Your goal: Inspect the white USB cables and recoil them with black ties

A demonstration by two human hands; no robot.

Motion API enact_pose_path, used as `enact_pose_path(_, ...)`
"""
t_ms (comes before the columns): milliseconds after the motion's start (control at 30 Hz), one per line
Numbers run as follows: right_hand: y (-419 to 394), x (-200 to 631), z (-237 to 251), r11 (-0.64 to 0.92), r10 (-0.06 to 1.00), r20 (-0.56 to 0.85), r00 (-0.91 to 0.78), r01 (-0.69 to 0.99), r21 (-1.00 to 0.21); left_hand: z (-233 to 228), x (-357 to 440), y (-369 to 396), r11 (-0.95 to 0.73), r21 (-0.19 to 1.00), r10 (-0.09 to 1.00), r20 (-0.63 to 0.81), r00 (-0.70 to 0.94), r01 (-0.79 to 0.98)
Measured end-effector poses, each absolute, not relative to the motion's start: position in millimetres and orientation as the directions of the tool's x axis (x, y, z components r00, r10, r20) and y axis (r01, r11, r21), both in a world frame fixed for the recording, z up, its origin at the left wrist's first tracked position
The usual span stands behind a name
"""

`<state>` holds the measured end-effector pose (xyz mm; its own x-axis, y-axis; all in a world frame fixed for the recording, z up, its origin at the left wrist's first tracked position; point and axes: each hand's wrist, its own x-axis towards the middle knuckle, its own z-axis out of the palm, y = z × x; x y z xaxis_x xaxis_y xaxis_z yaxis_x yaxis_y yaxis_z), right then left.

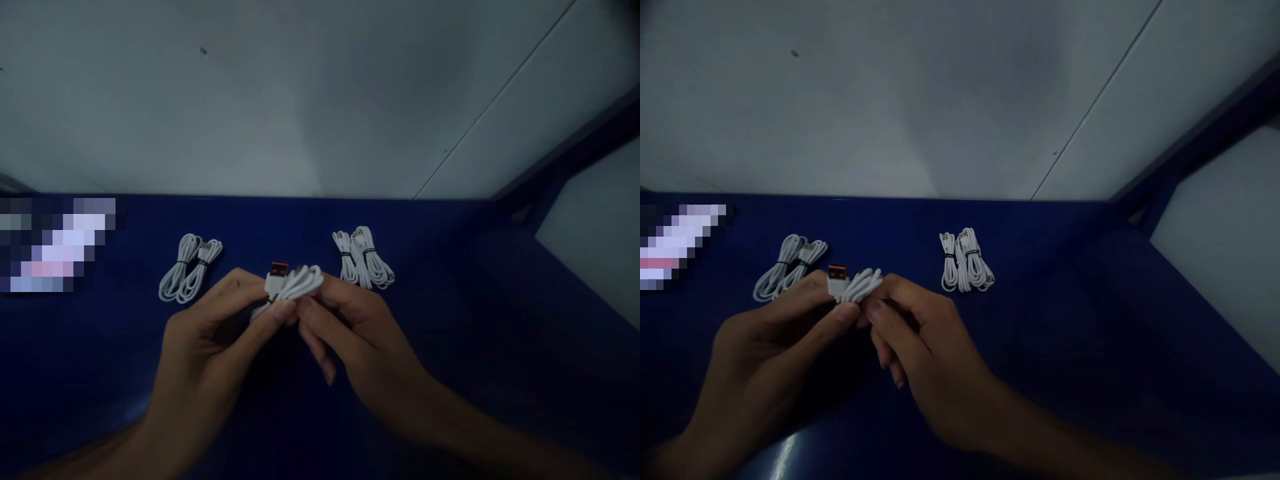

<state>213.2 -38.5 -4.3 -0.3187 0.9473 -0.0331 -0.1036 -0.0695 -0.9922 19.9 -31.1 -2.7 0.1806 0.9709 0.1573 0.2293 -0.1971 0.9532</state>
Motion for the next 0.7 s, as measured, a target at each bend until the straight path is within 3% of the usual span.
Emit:
enact_pose_path(133, -39.0, 215.0, -2.8, 0.122, 0.968, 0.097, -0.229, 0.096, -0.988, -1.1, 18.6, -29.4, -0.071, 0.979, 0.986, 0.039, 0.162, 0.193)
enact_pose_path(300, -36.1, 217.6, -8.1, 0.388, 0.911, 0.329, -0.248, 0.249, -0.888, 3.0, 20.3, -24.4, 0.021, 0.994, 0.98, -0.042, 0.193, 0.11)
enact_pose_path(533, -30.8, 224.8, -18.6, 0.761, 0.644, 0.643, -0.415, 0.432, -0.484, 3.9, 14.6, -15.0, 0.345, 0.935, 0.879, -0.291, 0.379, -0.083)
enact_pose_path(600, -30.0, 226.2, -18.3, 0.763, 0.643, 0.647, -0.409, 0.417, -0.495, 3.9, 13.7, -13.4, 0.301, 0.953, 0.888, -0.27, 0.373, -0.028)
enact_pose_path(700, -30.1, 228.2, -14.1, 0.632, 0.774, 0.55, -0.315, 0.315, -0.708, 3.8, 14.3, -14.5, -0.089, 0.96, 0.961, 0.013, 0.276, 0.265)
